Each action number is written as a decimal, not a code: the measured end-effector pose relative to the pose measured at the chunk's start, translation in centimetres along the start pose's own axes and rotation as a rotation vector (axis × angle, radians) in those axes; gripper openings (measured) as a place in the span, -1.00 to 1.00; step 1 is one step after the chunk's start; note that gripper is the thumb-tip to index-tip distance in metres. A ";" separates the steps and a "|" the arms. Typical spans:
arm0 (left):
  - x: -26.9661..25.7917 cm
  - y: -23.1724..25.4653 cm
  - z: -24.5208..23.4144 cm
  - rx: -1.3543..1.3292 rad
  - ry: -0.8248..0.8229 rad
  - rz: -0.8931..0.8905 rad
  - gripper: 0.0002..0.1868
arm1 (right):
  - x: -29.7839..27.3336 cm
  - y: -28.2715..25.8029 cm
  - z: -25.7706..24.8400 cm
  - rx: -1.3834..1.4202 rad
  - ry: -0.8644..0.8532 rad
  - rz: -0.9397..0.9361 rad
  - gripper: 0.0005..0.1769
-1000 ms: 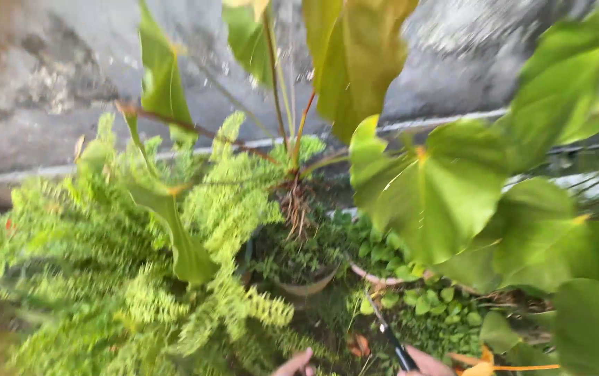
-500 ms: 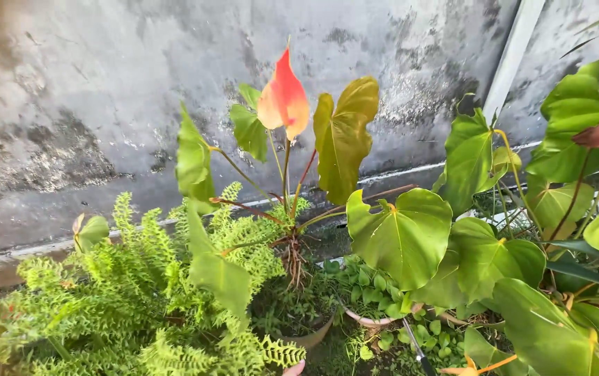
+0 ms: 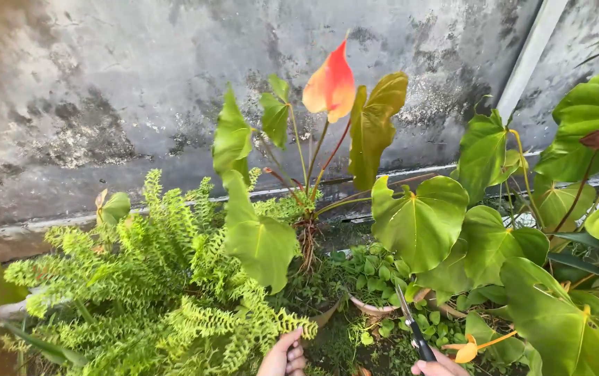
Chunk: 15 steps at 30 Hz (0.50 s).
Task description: Pruning dried leaves and stems from potted plants and a garden bed using hand pruners.
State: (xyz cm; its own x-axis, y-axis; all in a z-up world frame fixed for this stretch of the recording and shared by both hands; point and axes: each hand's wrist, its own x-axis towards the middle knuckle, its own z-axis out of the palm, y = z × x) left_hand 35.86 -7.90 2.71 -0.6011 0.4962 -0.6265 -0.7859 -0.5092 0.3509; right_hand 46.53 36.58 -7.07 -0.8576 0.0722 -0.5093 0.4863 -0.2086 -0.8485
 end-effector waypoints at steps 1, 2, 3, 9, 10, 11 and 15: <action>-2.1 0.7 1.7 -0.004 -0.001 0.004 -0.58 | -1.2 -1.5 1.5 -0.005 -0.003 -0.001 -0.20; -4.1 1.4 3.5 0.082 0.046 0.063 -0.57 | -2.3 -3.1 3.0 0.016 0.043 0.028 -0.21; -6.3 1.8 5.0 0.168 0.098 0.116 -0.56 | -3.8 -4.2 4.4 0.038 0.091 0.063 -0.22; -17.1 9.1 16.8 0.680 0.395 0.883 -0.65 | -10.8 -11.7 9.9 0.044 0.157 0.087 -0.20; -17.6 10.8 18.1 0.684 0.391 0.875 -0.65 | -11.0 -12.2 10.1 0.048 0.164 0.091 -0.20; -18.0 12.6 19.4 0.751 0.403 1.062 -0.67 | -11.0 -12.9 10.4 0.045 0.108 0.059 -0.18; -18.4 18.5 25.6 0.861 0.328 1.427 -0.67 | -11.8 -17.2 13.0 0.025 -0.002 -0.052 -0.18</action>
State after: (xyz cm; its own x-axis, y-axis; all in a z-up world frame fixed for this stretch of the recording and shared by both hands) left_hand 28.63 -8.41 38.58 -0.8808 -0.1970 0.4305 0.4025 0.1674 0.9000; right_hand 46.14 26.66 15.43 -0.8819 0.0819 -0.4642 0.4367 -0.2291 -0.8700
